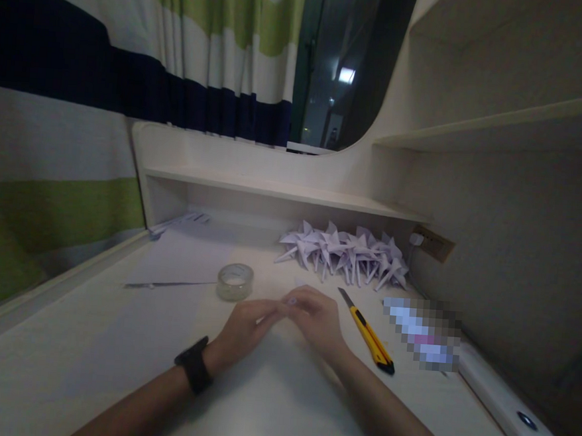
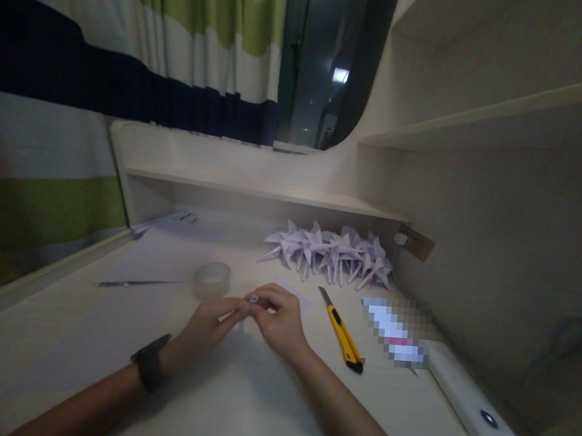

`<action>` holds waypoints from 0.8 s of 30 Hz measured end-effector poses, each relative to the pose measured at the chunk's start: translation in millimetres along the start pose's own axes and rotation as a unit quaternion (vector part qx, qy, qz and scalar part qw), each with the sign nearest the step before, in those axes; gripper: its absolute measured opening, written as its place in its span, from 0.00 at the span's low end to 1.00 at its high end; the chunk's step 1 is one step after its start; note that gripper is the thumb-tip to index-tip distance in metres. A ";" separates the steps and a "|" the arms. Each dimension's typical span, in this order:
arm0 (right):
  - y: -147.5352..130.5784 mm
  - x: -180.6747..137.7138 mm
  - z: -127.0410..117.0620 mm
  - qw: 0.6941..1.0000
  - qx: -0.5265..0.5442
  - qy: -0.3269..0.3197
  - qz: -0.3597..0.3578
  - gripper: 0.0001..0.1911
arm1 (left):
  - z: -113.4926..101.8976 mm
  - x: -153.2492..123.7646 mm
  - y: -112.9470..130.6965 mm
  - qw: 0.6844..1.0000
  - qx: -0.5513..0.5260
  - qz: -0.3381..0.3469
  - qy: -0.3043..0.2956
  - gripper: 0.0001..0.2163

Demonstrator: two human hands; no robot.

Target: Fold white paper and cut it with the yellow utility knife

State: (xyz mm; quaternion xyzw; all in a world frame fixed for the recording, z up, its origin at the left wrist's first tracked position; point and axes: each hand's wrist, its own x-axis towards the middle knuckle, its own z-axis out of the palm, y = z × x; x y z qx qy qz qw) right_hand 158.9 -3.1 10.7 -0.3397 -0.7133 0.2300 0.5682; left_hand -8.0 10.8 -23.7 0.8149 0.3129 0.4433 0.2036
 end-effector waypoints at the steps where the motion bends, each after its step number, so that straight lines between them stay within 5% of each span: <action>1: 0.2 1.5 0.7 1.000 0.000 0.001 0.003 0.02 | -0.3 -0.2 -0.3 1.000 0.004 0.001 0.010 0.13; 24: 2.1 49.3 29.2 0.990 0.100 -0.020 0.095 0.09 | -15.9 11.4 0.6 0.990 -0.018 -0.053 0.131 0.13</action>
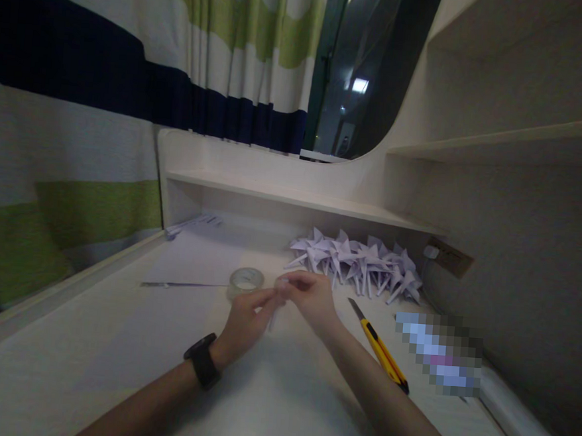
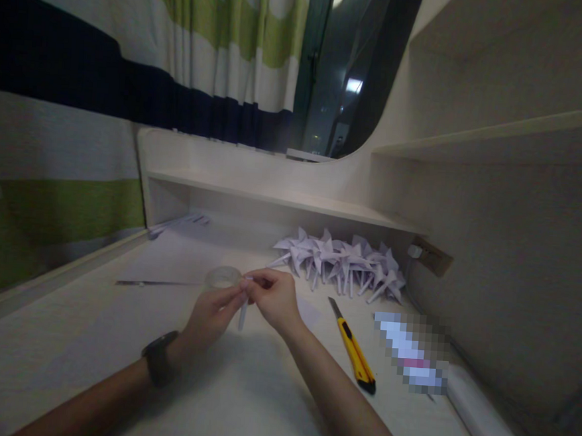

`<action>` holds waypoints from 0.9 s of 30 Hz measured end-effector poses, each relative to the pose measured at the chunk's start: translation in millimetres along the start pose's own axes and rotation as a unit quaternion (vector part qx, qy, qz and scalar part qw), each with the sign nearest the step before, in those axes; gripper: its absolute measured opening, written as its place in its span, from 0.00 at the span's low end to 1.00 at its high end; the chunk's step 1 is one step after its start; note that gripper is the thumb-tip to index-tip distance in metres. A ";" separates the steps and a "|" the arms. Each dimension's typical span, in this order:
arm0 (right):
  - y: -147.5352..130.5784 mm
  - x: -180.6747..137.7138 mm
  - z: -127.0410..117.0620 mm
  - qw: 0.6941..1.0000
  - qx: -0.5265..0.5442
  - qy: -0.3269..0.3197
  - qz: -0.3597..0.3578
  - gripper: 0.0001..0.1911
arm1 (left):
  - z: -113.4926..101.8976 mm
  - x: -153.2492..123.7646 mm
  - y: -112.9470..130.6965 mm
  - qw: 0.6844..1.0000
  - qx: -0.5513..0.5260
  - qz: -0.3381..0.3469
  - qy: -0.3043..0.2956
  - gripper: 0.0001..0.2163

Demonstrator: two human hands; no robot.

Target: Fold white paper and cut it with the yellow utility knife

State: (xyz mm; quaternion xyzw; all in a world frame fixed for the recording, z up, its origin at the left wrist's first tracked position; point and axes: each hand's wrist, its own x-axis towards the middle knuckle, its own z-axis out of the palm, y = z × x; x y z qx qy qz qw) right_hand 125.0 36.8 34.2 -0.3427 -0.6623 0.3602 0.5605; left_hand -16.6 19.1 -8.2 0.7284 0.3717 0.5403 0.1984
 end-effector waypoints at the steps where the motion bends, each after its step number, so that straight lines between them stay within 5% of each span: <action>1: 0.2 0.7 0.1 1.000 0.003 -0.003 0.004 0.09 | 0.0 -0.1 0.9 1.000 0.004 0.000 0.001 0.13; 8: 2.9 6.3 -1.4 0.998 0.011 -0.048 0.027 0.11 | 0.0 -1.3 -1.0 1.000 0.010 0.001 -0.001 0.13; 21: 4.7 4.2 -0.7 0.997 0.004 0.005 0.073 0.12 | 1.4 -3.8 3.7 0.999 -0.037 -0.033 -0.023 0.13; 27: 6.0 5.8 -0.7 0.993 0.050 -0.029 0.098 0.16 | 3.4 -4.8 1.8 0.996 -0.070 -0.058 -0.009 0.12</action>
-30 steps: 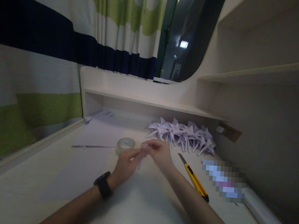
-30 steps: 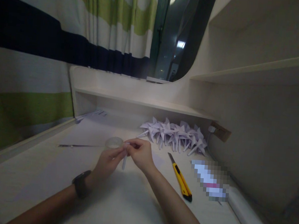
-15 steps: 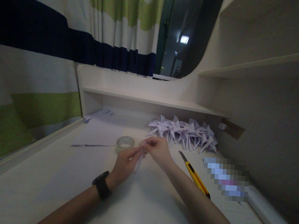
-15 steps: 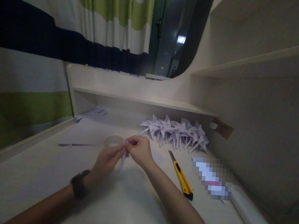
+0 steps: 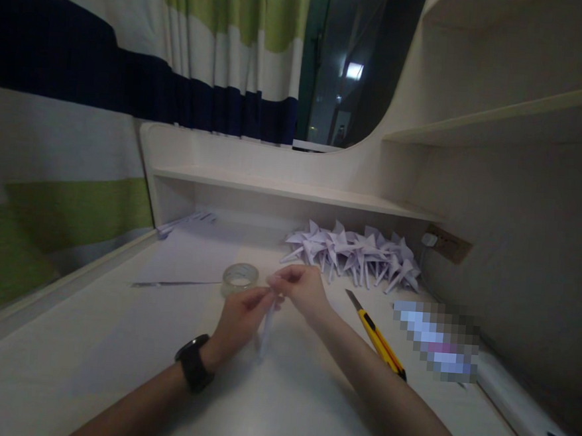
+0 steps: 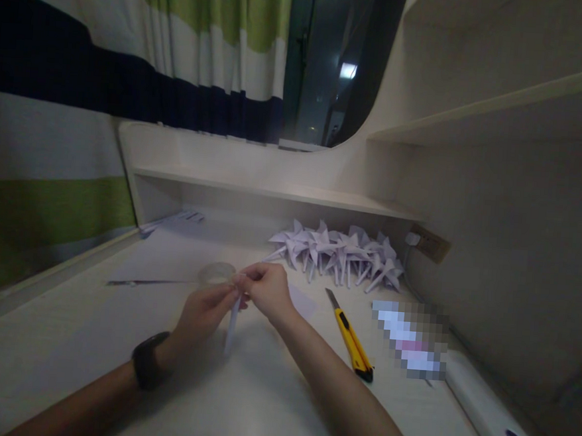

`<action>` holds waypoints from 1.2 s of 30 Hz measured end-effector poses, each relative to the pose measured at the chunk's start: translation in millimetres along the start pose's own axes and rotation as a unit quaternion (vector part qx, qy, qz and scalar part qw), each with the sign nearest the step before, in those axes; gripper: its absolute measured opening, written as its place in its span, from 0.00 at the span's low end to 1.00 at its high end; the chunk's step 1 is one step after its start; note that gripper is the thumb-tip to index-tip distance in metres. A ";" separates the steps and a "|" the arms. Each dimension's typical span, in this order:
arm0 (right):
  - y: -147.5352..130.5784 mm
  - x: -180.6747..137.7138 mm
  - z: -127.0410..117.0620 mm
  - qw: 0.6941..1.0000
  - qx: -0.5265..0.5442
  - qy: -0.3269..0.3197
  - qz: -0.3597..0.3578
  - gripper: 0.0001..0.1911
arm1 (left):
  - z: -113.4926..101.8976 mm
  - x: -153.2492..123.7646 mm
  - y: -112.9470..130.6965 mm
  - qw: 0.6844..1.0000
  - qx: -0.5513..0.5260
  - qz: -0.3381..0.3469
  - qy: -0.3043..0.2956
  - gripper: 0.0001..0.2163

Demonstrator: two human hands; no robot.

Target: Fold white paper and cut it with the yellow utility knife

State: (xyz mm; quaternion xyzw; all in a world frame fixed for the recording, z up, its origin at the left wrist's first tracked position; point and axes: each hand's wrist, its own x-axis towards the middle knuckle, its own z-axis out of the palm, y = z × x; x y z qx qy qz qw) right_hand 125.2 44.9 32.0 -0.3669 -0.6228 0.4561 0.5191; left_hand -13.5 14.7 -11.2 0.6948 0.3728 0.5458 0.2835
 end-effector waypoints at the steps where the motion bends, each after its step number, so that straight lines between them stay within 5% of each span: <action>1: 0.3 0.7 -0.6 1.000 -0.002 -0.005 0.001 0.16 | 0.2 -0.1 -0.6 1.000 -0.006 -0.007 0.002 0.12; 13: 5.8 5.1 -11.7 0.992 -0.126 0.004 -0.018 0.11 | -1.9 4.9 4.2 0.998 -0.007 -0.046 -0.034 0.14; 18: 15.7 11.6 -26.6 0.964 -0.246 -0.089 -0.053 0.09 | -4.5 10.1 -2.5 0.992 0.023 -0.053 -0.116 0.18; 24: 23.5 16.1 -34.5 0.947 -0.287 -0.129 -0.072 0.10 | -6.2 16.7 -19.7 0.979 -0.030 -0.112 -0.169 0.19; 31: 9.9 -7.9 -43.8 0.902 -0.337 -0.269 -0.020 0.10 | -16.6 20.7 -20.7 0.950 0.006 -0.038 -0.310 0.20; 36: 24.9 -36.0 -41.2 0.905 -0.362 -0.221 -0.020 0.10 | -14.0 15.5 -33.8 0.933 0.060 -0.020 -0.354 0.21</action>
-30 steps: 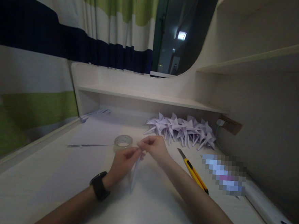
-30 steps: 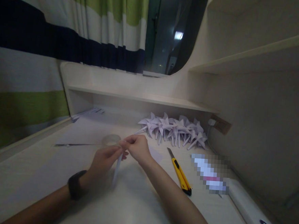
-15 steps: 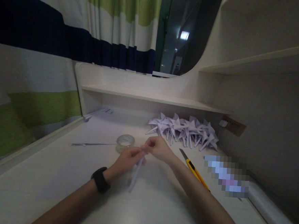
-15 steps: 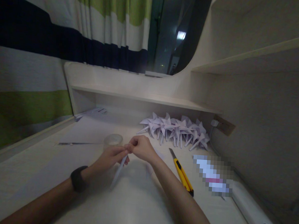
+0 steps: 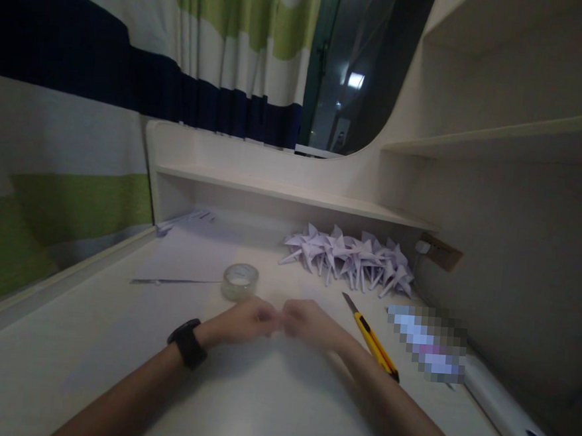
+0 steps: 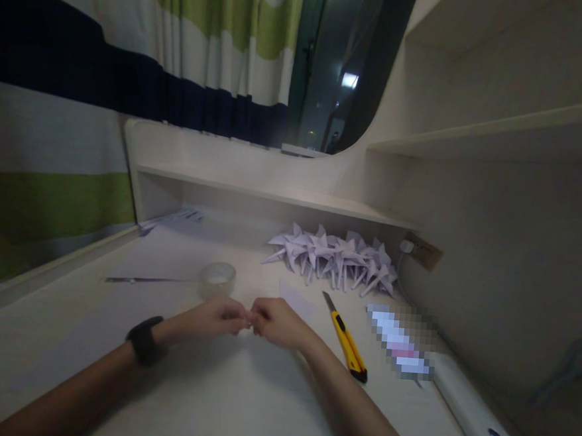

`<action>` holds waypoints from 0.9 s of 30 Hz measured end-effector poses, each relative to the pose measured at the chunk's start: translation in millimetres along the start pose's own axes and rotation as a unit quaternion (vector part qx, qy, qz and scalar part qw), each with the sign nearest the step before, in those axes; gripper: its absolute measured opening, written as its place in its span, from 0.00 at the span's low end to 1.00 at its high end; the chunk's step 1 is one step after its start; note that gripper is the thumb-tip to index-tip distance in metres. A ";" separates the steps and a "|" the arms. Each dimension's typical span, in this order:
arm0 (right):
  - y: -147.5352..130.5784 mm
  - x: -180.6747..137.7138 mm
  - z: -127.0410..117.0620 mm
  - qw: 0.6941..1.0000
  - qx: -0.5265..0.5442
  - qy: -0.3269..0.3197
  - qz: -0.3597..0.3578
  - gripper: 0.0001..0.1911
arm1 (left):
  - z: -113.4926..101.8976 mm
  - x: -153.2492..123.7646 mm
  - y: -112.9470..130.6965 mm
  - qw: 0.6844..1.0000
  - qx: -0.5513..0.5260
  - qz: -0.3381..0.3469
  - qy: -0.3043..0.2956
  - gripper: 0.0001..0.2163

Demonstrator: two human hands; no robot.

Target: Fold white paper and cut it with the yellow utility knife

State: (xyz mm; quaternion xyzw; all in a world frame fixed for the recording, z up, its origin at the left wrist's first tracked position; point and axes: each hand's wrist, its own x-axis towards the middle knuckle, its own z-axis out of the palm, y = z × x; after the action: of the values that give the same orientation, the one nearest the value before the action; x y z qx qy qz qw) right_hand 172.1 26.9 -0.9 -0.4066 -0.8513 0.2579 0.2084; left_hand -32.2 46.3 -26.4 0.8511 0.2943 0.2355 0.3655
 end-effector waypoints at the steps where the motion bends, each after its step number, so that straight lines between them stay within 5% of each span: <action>1: 2.1 -2.8 5.8 1.000 -0.001 0.015 0.000 0.11 | 0.9 -0.1 -3.4 1.000 0.009 0.005 -0.007 0.20; 7: 10.8 -10.6 31.2 0.993 -0.079 0.067 -0.048 0.08 | -2.0 -1.6 -10.2 0.999 0.009 0.010 -0.043 0.17; 16: 5.9 -13.9 38.2 0.984 -0.165 0.048 -0.052 0.09 | -6.7 -5.4 9.7 0.998 -0.037 -0.038 -0.036 0.09; 22: 5.5 -15.3 43.3 0.989 -0.118 0.055 -0.075 0.07 | -7.8 -6.8 14.4 0.995 -0.049 -0.060 -0.056 0.07; 27: 4.6 -14.0 32.4 0.999 -0.026 0.027 -0.032 0.11 | -9.9 -7.4 5.3 0.995 -0.036 -0.003 -0.095 0.15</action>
State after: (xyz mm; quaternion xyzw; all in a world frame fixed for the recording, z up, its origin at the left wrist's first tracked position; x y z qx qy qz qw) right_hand 164.7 9.5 -31.1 -0.3912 -0.8644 0.2180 0.2286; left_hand -41.8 43.1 -17.5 0.8551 0.2520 0.1634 0.4226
